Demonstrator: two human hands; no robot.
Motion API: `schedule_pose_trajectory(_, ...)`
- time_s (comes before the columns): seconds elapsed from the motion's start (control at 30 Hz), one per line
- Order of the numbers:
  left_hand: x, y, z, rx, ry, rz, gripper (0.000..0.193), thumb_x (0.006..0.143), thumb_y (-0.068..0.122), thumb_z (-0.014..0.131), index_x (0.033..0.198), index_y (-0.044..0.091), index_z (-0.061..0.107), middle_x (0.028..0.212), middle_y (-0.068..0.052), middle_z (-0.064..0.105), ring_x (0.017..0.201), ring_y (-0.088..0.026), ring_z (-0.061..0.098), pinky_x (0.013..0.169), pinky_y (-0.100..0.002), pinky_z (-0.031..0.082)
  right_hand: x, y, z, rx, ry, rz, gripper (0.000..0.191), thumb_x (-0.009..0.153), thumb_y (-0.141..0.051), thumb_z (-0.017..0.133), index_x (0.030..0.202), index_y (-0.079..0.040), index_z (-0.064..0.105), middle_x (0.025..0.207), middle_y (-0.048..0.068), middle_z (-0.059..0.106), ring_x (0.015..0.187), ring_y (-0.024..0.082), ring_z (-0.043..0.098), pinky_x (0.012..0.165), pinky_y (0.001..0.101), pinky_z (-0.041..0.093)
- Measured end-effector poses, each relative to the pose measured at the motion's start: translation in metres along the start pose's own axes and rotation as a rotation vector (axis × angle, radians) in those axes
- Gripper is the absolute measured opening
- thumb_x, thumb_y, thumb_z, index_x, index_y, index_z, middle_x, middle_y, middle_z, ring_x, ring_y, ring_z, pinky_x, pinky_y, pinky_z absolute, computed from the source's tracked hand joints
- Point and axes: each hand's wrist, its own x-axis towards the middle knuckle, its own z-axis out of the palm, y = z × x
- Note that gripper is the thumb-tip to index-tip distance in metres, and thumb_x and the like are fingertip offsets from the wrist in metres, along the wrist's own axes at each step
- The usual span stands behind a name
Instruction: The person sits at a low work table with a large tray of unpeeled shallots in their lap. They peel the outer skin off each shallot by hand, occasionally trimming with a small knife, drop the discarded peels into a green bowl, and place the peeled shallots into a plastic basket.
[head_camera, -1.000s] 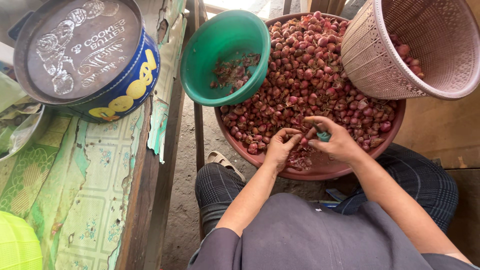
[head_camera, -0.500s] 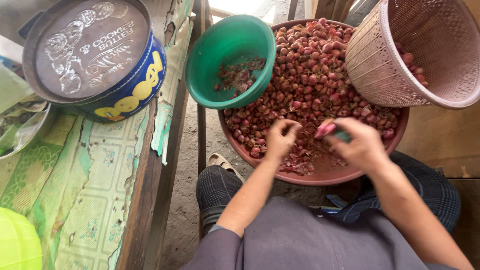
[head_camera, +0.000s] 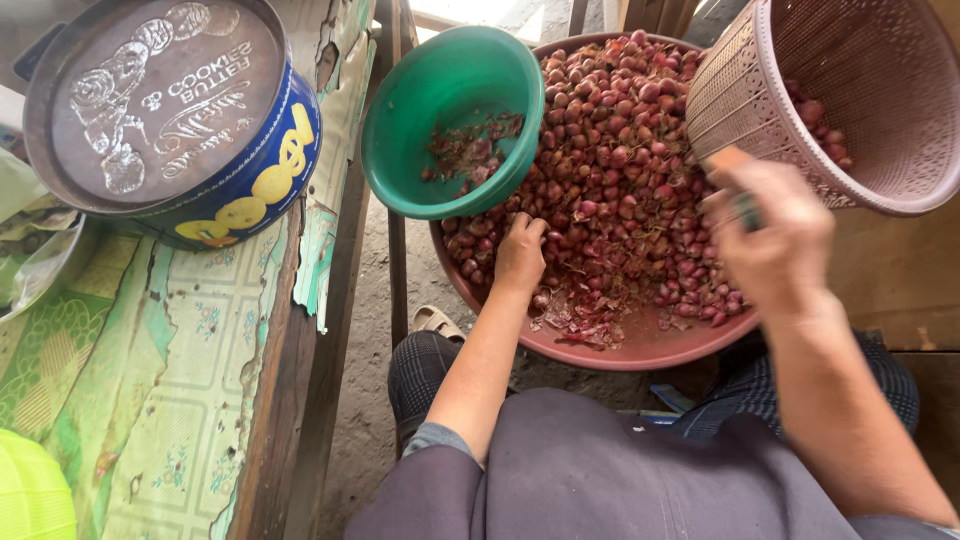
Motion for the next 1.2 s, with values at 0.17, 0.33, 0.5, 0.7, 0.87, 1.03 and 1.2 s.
schedule_pose_trajectory(0.17,-0.014,0.002,0.001,-0.344,0.019,-0.205,0.016,0.091,0.003,0.065,0.106,0.006,0.069,0.106,-0.013,0.068,0.090,-0.033,0.072,0.079,-0.043,0.057,-0.057,0.010,0.084,0.391,-0.426,0.519,0.041,0.094,-0.015,0.072,0.135,-0.016,0.070,0.096,0.003,0.071,0.079,0.011,0.062,0.067,0.0295,0.054)
schedule_pose_trajectory(0.33,-0.033,0.008,-0.001,-0.346,0.098,-0.126,0.012,0.090,0.006,0.071,0.101,0.004,0.071,0.100,-0.014,0.069,0.094,-0.035,0.069,0.081,-0.044,0.055,-0.084,0.026,0.129,0.414,-0.536,0.758,0.040,0.093,-0.014,0.074,0.133,-0.015,0.071,0.091,0.005,0.069,0.076,0.012,0.059,0.067,0.0317,0.051)
schedule_pose_trajectory(0.5,-0.063,0.026,0.007,-0.318,-0.040,0.135,0.025,0.082,0.013,0.081,0.103,0.006,0.069,0.101,-0.014,0.067,0.098,-0.036,0.066,0.087,-0.045,0.054,-0.106,0.048,0.141,0.406,-0.511,0.693,0.033,0.092,-0.015,0.074,0.124,-0.009,0.072,0.099,0.003,0.075,0.086,0.010,0.066,0.074,0.0289,0.054)
schedule_pose_trajectory(0.7,-0.068,0.034,0.015,-0.033,-0.221,0.126,0.037,0.077,0.002,0.080,0.111,0.012,0.069,0.106,-0.011,0.070,0.105,-0.034,0.069,0.092,-0.044,0.057,-0.120,0.055,0.136,0.402,-0.566,0.713,0.030,0.092,-0.014,0.075,0.122,-0.009,0.075,0.094,0.006,0.074,0.082,0.012,0.065,0.074,0.0301,0.053)
schedule_pose_trajectory(0.87,-0.060,0.034,0.009,-0.769,-0.251,-0.206,0.042,0.082,0.003,0.080,0.121,0.010,0.065,0.111,-0.007,0.076,0.104,-0.018,0.075,0.092,-0.032,0.061,-0.118,0.047,0.134,0.772,-0.623,0.934,0.041,0.090,-0.019,0.075,0.131,-0.014,0.068,0.086,0.003,0.069,0.066,0.013,0.061,0.059,0.0298,0.049)
schedule_pose_trajectory(1.03,-0.064,0.047,0.009,-0.872,-0.269,-0.200,0.043,0.082,-0.001,0.079,0.122,0.005,0.064,0.108,-0.006,0.073,0.099,-0.013,0.072,0.090,-0.029,0.060,-0.123,0.043,0.148,0.839,-0.452,0.692,0.022,0.095,-0.015,0.073,0.110,0.001,0.069,0.093,0.001,0.074,0.082,0.008,0.067,0.072,0.0237,0.054)
schedule_pose_trajectory(1.2,-0.067,0.046,0.019,-1.180,-0.325,-0.286,0.032,0.090,0.003,0.080,0.120,0.001,0.069,0.109,-0.005,0.073,0.101,-0.012,0.068,0.093,-0.029,0.057,-0.117,0.045,0.142,0.793,-0.390,0.813,0.016,0.099,-0.013,0.071,0.110,-0.001,0.068,0.088,0.002,0.070,0.076,0.009,0.063,0.068,0.0263,0.052)
